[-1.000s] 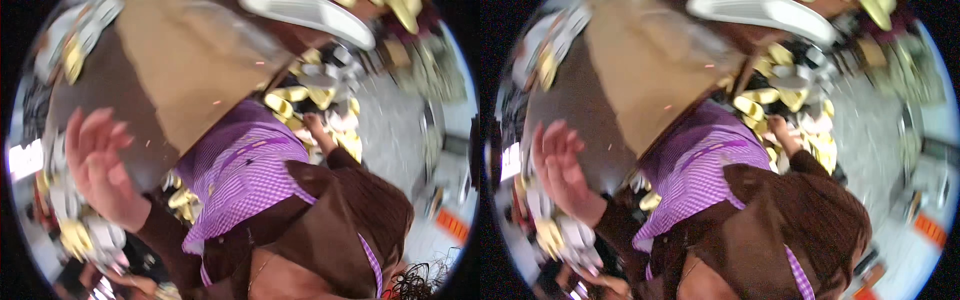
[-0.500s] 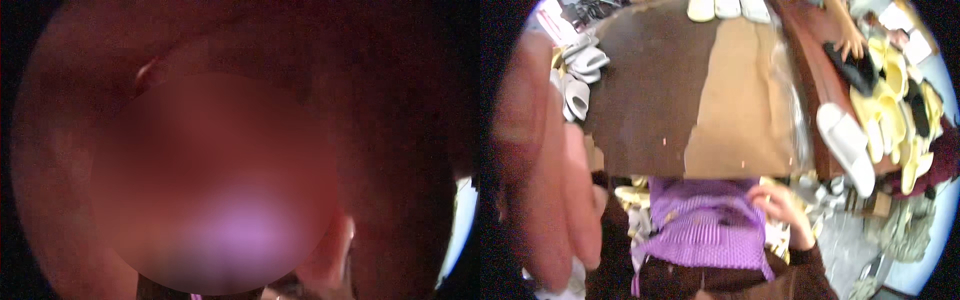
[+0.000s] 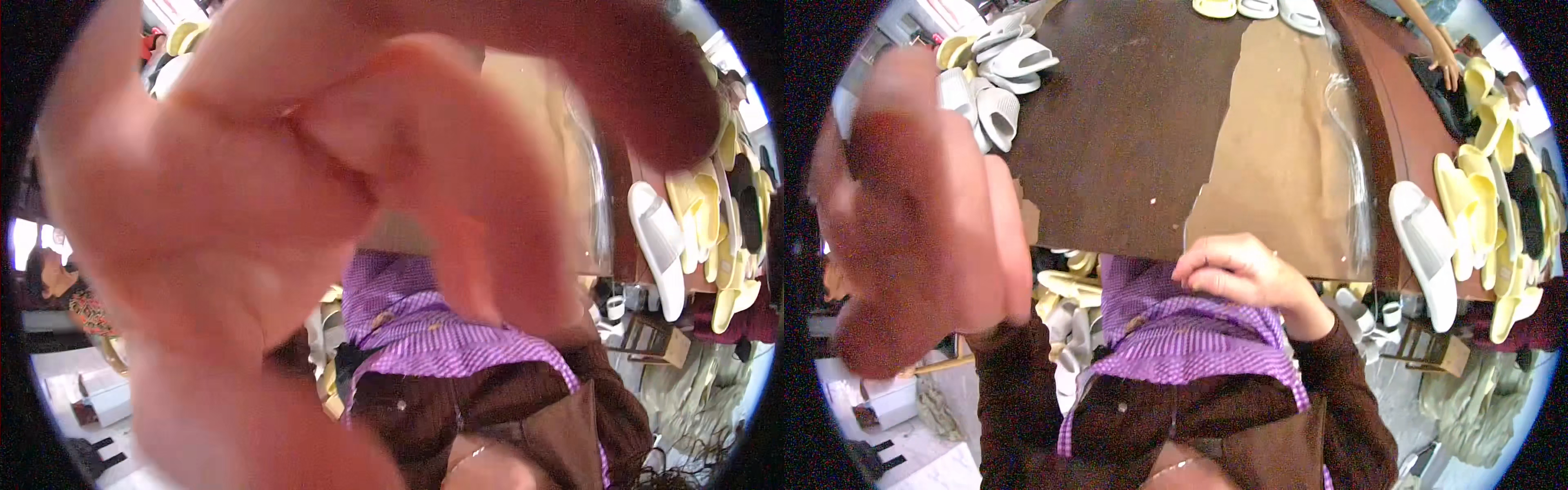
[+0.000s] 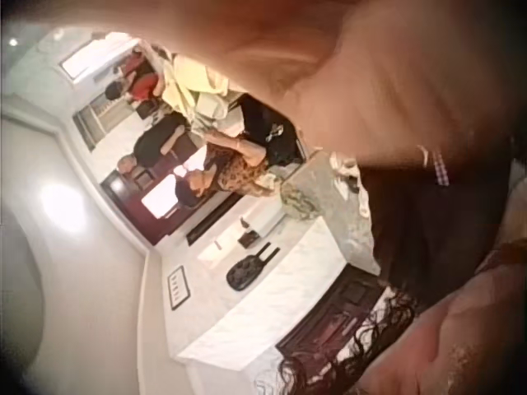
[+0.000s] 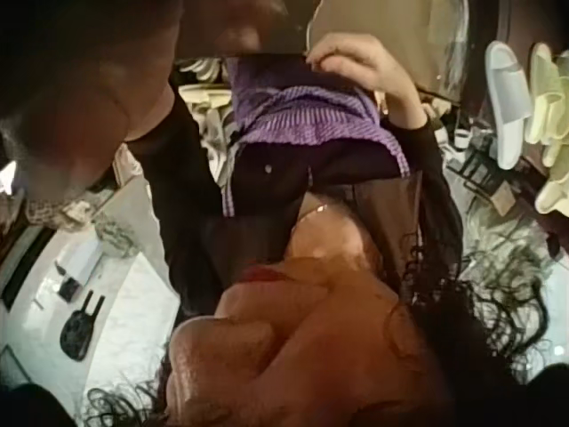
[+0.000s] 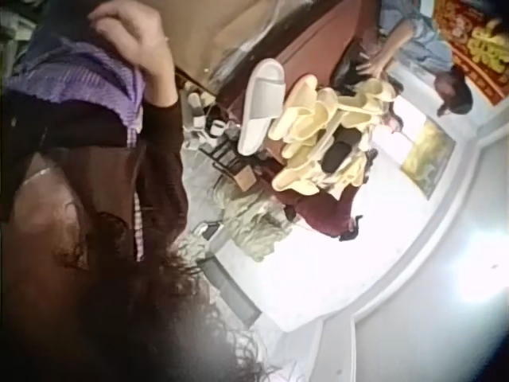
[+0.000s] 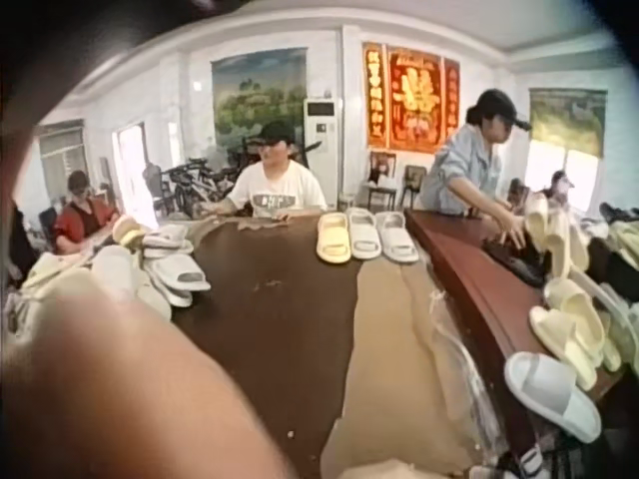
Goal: The person pairs slides by threading plastic fastener ties through them by hand to attach each pair together, then places the fastened slides aside.
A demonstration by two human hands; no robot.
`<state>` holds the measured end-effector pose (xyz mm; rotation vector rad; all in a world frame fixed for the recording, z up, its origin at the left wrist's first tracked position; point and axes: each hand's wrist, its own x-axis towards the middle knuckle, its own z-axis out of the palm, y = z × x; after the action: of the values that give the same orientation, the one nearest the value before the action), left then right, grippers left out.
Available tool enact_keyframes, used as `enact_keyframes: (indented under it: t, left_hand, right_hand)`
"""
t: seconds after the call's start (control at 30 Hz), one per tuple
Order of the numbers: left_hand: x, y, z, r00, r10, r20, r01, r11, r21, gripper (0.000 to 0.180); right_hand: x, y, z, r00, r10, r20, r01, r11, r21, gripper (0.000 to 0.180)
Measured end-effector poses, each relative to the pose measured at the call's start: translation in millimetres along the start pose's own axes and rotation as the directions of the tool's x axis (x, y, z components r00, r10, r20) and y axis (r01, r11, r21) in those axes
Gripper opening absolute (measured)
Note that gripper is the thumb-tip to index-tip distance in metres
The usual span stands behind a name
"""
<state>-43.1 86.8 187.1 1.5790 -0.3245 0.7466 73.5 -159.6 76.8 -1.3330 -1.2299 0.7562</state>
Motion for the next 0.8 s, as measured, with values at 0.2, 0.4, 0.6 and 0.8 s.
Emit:
enact_keyframes:
  t: [0.2, 0.4, 0.6, 0.8]
  left_hand:
    - [-1.3, -35.0, -36.0, 0.929, -0.022, -0.369, 0.205, 0.862, 0.464, 0.049]
    - [-97.2, -47.8, -319.8, 0.752, 0.153, -0.642, 0.614, 0.192, 0.765, 0.051]
    - [-62.3, -64.3, -296.4, 0.525, -0.252, -0.813, 0.8, 0.473, 0.37, 0.036]
    - [-53.5, -71.3, -331.3, 0.478, -0.316, -0.82, 0.828, 0.474, 0.3, 0.029]
  right_hand:
    - [-20.2, 43.1, 10.2, 0.966, 0.184, -0.183, -0.163, 0.978, 0.127, 0.014]
    - [-29.1, 57.9, 26.1, 0.966, 0.195, -0.171, -0.167, 0.972, 0.165, 0.014]
    - [-37.3, 66.3, 17.8, 0.934, 0.271, -0.233, -0.194, 0.932, 0.306, 0.014]
    - [-38.8, 69.5, 13.4, 0.95, 0.229, -0.21, -0.164, 0.944, 0.286, 0.013]
